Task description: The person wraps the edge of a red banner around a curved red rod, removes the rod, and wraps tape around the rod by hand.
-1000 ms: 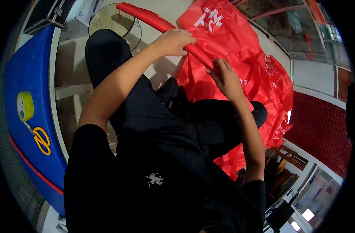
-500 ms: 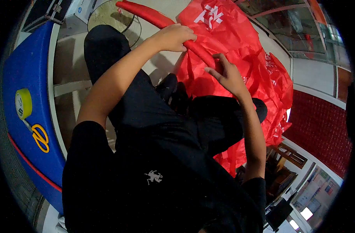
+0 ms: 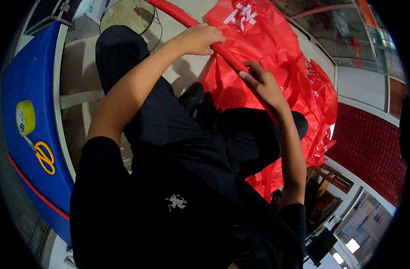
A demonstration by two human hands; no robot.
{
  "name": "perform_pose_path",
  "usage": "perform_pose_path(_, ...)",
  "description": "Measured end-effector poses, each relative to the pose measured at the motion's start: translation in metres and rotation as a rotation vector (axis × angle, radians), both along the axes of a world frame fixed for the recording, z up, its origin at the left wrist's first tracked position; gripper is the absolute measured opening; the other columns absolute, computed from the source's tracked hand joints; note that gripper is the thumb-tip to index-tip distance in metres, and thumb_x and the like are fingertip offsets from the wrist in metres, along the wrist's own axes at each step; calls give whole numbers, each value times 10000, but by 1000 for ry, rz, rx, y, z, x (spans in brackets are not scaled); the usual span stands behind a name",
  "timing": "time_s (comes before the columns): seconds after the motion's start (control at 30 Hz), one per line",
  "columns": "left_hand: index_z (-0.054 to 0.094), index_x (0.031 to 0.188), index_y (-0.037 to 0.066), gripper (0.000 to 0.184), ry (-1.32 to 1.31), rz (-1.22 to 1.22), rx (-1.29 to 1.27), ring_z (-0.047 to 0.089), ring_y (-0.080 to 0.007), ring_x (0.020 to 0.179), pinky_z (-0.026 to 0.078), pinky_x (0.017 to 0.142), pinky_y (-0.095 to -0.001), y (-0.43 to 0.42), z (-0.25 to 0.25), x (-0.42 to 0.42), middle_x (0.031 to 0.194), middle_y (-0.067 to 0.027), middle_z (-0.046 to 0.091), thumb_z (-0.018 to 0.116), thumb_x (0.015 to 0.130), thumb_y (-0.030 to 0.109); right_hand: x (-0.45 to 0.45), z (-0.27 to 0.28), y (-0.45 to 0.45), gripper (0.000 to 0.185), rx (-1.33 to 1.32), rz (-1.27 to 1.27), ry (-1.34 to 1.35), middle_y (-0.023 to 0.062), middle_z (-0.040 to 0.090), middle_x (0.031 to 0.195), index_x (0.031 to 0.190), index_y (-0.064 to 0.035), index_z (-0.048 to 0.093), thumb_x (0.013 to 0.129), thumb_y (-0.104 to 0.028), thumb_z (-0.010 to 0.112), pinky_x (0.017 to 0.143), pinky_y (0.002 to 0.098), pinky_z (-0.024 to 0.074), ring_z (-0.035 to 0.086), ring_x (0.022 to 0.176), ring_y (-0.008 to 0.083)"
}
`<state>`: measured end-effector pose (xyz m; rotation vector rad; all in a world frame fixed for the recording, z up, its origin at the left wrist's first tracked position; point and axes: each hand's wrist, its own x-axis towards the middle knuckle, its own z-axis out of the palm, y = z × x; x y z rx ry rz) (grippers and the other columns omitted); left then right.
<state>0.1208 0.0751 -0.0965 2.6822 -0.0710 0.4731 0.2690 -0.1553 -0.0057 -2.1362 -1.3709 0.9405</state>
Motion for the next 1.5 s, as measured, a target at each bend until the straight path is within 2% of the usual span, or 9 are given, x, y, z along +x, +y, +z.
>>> perform_pose_path(0.53, 619, 947, 133, 301, -23, 149, 107, 585, -239, 1052, 388, 919, -456, 12, 3, -2, 977, -33, 619, 731, 668, 151, -9, 5, -1, 502, -58, 115, -66, 219, 627, 887, 1212, 26, 556, 870, -300, 726, 704, 389, 484, 637, 782, 288)
perform_pose_path(0.63, 620, 930, 133, 276, -28, 145, 89, 592, -233, 1035, 384, 918, -447, 13, 0, 1, 938, -22, 627, 730, 677, 153, -3, 2, -4, 569, -66, 95, -72, 190, 572, 850, 1258, 24, 550, 841, -306, 752, 697, 364, 470, 576, 759, 249)
perform_pose_path(0.7, 615, 895, 127, 226, 46, 114, 13, 604, -236, 1009, 383, 915, -446, 12, 0, 0, 919, -33, 639, 717, 698, 169, 5, -9, -8, 486, 117, 234, -348, 216, 616, 924, 1224, 5, 550, 848, -250, 720, 705, 405, 490, 620, 786, 351)
perform_pose_path(0.8, 610, 868, 122, 194, 103, 149, -10, 622, -251, 963, 385, 911, -444, 8, 1, -1, 891, -47, 648, 706, 716, 194, 3, -12, -10, 320, 106, 184, -555, 178, 637, 993, 1126, -39, 536, 875, -202, 650, 720, 495, 521, 635, 875, 420)
perform_pose_path(1.1, 629, 873, 98, 187, 294, 78, -112, 636, -310, 910, 452, 841, -462, 3, 15, 0, 847, -83, 663, 688, 747, 223, 1, -1, -9, 255, 73, 235, -798, 145, 628, 981, 1116, -93, 526, 898, -202, 601, 666, 485, 549, 654, 878, 365)
perform_pose_path(1.23, 633, 822, 70, 221, 189, 74, -84, 653, -352, 848, 510, 779, -458, -2, 9, 1, 822, -151, 675, 731, 706, 229, 11, 7, -10, 238, -39, 246, -854, 119, 628, 977, 1104, -107, 548, 891, -200, 598, 729, 460, 541, 646, 911, 328)
perform_pose_path(1.33, 658, 826, 55, 240, 81, 61, -26, 652, -360, 853, 517, 748, -464, -6, 8, 2, 806, -168, 669, 721, 714, 257, 17, 14, -9, 244, 155, 348, -1054, 99, 624, 1002, 1107, -109, 574, 880, -195, 598, 814, 428, 506, 615, 964, 295)
perform_pose_path(1.4, 676, 825, 29, 287, 231, 27, -51, 647, -367, 865, 510, 786, -465, -5, 9, 3, 831, -177, 660, 703, 739, 302, 16, 21, -7, 319, 243, 334, -1138, 75, 619, 1054, 1185, -119, 592, 873, -176, 626, 877, 404, 473, 574, 1028, 273)
perform_pose_path(1.5, 678, 815, 5, 321, 198, -47, -62, 638, -380, 869, 504, 816, -463, -4, 20, 0, 864, -190, 644, 677, 766, 322, 19, 21, -7, 398, 348, 382, -1178, 75, 607, 1103, 1255, -102, 573, 870, -180, 631, 862, 404, 477, 575, 1015, 273)
